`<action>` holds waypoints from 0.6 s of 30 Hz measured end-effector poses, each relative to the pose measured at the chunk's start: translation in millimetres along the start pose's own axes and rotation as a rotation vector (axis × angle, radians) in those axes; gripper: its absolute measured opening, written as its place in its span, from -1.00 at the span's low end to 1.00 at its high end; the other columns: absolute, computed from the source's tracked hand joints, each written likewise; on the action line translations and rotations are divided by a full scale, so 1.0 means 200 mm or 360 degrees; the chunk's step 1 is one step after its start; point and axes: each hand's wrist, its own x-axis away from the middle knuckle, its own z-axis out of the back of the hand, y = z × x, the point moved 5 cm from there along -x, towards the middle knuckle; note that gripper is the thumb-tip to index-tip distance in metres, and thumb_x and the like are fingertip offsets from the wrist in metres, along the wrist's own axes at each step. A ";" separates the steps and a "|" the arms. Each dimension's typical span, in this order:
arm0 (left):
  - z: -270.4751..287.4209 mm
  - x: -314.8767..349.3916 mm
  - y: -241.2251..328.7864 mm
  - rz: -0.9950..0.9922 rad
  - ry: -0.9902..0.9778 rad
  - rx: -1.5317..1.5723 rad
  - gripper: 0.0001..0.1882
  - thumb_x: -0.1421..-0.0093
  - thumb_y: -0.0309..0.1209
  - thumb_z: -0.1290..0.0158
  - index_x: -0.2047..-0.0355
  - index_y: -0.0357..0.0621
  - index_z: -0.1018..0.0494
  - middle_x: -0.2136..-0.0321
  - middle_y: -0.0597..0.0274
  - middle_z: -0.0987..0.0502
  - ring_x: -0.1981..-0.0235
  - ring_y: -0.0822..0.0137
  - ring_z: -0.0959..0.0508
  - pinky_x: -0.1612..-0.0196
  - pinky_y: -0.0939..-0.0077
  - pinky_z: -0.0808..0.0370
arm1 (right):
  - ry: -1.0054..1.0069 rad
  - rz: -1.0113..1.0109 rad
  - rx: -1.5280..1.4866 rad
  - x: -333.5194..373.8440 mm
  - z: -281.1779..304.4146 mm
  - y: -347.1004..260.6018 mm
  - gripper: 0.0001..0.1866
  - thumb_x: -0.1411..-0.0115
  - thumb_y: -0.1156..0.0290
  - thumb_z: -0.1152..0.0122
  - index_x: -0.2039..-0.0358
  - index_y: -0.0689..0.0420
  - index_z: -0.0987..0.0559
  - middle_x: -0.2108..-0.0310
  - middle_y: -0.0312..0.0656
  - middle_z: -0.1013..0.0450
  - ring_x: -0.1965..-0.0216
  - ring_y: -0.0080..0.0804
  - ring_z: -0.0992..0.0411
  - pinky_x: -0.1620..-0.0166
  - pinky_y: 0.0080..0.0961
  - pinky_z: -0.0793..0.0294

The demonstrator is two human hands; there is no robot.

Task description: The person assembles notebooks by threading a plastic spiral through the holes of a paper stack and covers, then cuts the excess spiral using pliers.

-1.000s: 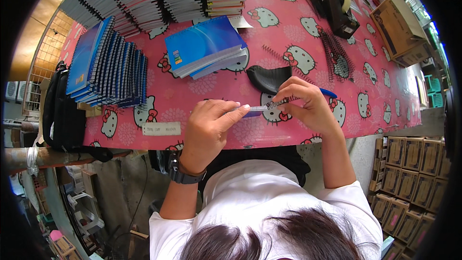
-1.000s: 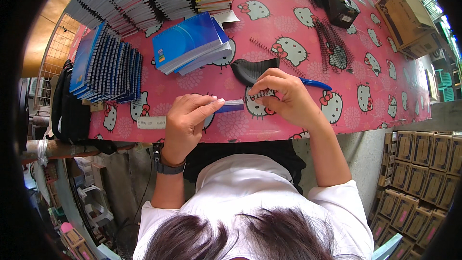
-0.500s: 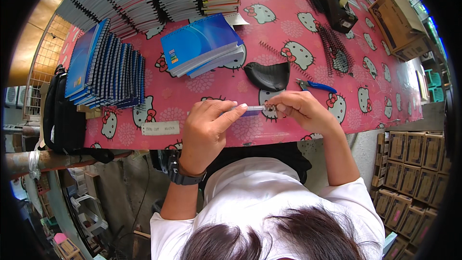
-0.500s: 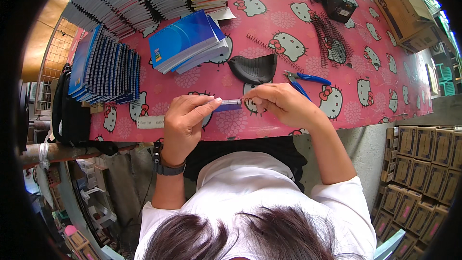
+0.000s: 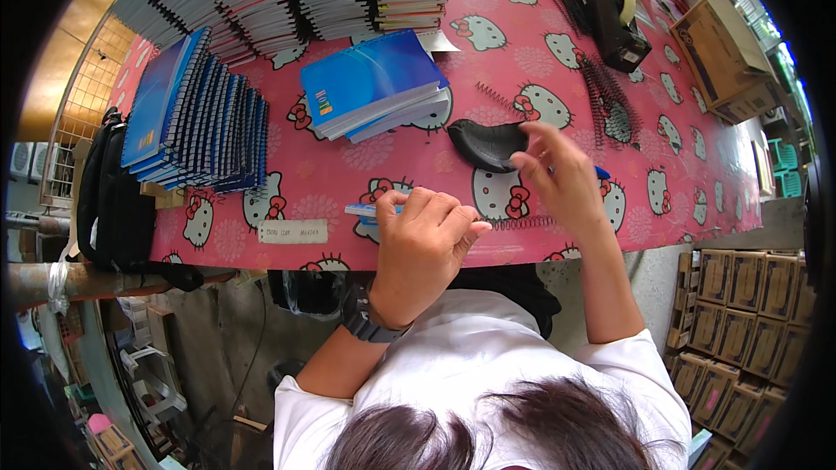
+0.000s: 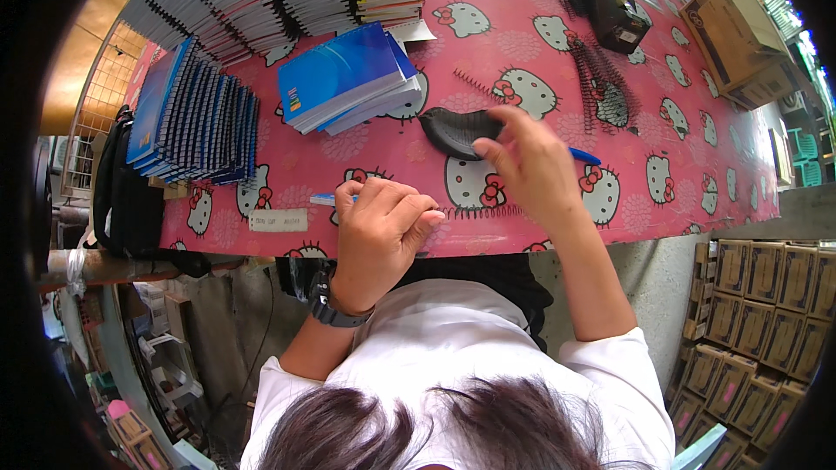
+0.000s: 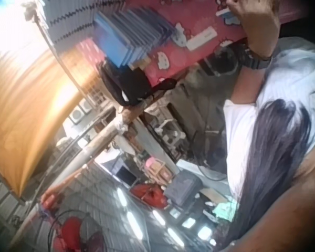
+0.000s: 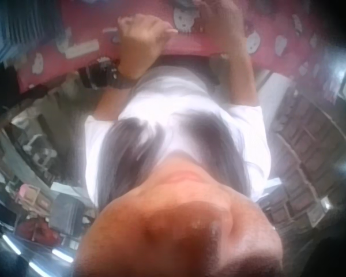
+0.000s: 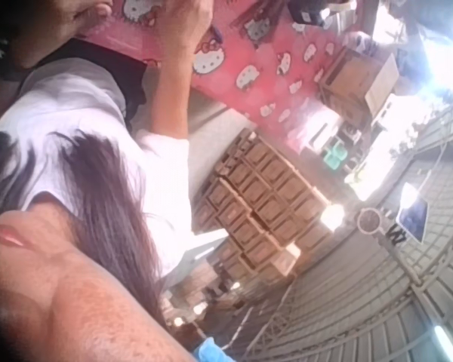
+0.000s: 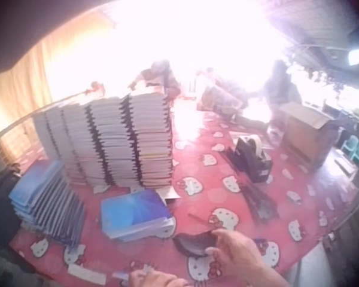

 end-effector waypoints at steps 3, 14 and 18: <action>0.00 -0.02 0.02 -0.0021 0.0066 0.0022 -0.77 -0.09 -0.16 -0.18 0.31 0.04 -0.52 0.32 0.41 -0.55 0.24 0.32 -0.51 -0.01 0.21 -0.17 | 0.0329 0.0190 0.0567 -0.03 -0.01 0.04 -0.23 -0.04 -0.08 -0.31 -0.06 0.28 -0.38 0.18 0.02 -0.46 0.11 -0.12 -0.43 0.06 -0.26 -0.42; -0.01 0.00 -0.02 -0.0084 0.0057 0.0003 -0.79 -0.03 -0.21 -0.20 0.34 0.08 -0.50 0.32 0.47 -0.52 0.22 0.38 -0.52 -0.22 -0.04 0.00 | 0.0152 0.0337 0.0404 -0.10 -0.20 -0.02 -0.36 0.05 -0.06 -0.39 0.10 0.17 -0.51 -0.05 0.16 -0.33 -0.07 0.02 -0.29 -0.03 -0.19 -0.38; 0.02 0.00 -0.07 0.0004 0.0105 -0.0074 -0.76 0.04 -0.19 -0.26 0.36 0.10 -0.53 0.35 0.48 -0.53 0.22 0.38 -0.51 -0.23 -0.04 0.05 | -0.0359 0.0286 -0.0610 -0.08 -0.12 0.03 -0.40 -0.02 -0.01 -0.33 0.07 0.21 -0.56 0.02 0.06 -0.43 -0.08 -0.10 -0.36 -0.09 -0.27 -0.33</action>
